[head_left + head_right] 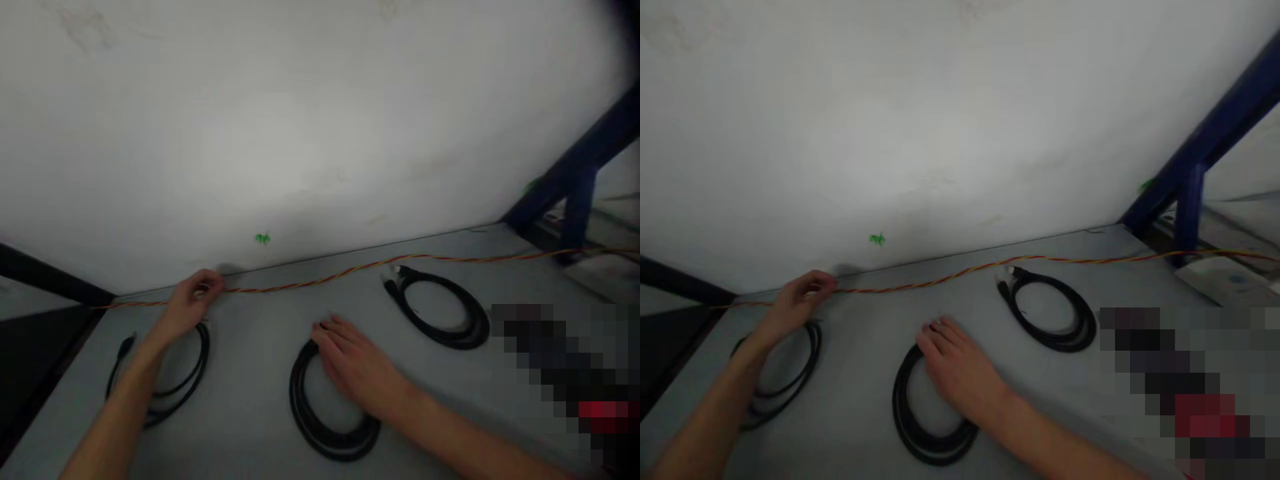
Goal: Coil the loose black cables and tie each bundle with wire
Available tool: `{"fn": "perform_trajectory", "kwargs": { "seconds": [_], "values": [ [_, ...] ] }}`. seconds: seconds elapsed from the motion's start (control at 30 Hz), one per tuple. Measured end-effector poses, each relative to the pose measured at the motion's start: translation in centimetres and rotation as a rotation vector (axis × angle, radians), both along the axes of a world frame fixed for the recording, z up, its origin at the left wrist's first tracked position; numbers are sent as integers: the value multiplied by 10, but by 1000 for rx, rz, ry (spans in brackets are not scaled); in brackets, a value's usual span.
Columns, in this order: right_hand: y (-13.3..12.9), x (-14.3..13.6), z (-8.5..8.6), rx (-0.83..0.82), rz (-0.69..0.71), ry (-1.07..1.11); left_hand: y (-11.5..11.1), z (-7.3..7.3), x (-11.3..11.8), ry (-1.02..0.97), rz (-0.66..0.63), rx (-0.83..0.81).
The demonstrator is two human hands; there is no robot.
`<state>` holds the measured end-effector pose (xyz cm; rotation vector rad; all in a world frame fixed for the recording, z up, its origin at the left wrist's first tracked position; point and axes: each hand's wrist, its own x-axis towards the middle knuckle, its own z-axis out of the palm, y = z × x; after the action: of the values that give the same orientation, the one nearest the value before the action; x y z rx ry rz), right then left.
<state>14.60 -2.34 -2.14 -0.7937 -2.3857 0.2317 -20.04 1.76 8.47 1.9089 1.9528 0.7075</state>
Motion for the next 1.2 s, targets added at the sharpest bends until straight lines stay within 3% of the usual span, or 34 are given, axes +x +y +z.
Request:
{"fn": "perform_trajectory", "kwargs": {
  "seconds": [0.07,0.2,0.33,0.6,0.7,0.83,0.9,1.07,1.2],
  "values": [
    [0,-1,2,5,-15,17,-11,2,35,-392,72,120],
    [0,-2,8,-11,-48,31,-38,-11,106,-840,82,-8],
    [1,-2,9,-41,-47,31,-57,-33,145,-896,-61,-164],
    [3,1,2,-23,17,-10,-67,-65,163,-961,-202,-202],
    [3,2,0,-22,9,-13,-67,-64,157,-775,-236,-133],
    [3,2,-1,-8,-33,3,-70,-56,139,-140,-267,56],
    [3,2,0,-12,-36,6,-75,-56,134,80,-259,63],
    [3,3,0,-36,-29,-12,-91,-68,147,264,-138,-24],
    [2,1,0,-52,-60,-13,-99,-74,157,406,-116,101]
  ]
}}
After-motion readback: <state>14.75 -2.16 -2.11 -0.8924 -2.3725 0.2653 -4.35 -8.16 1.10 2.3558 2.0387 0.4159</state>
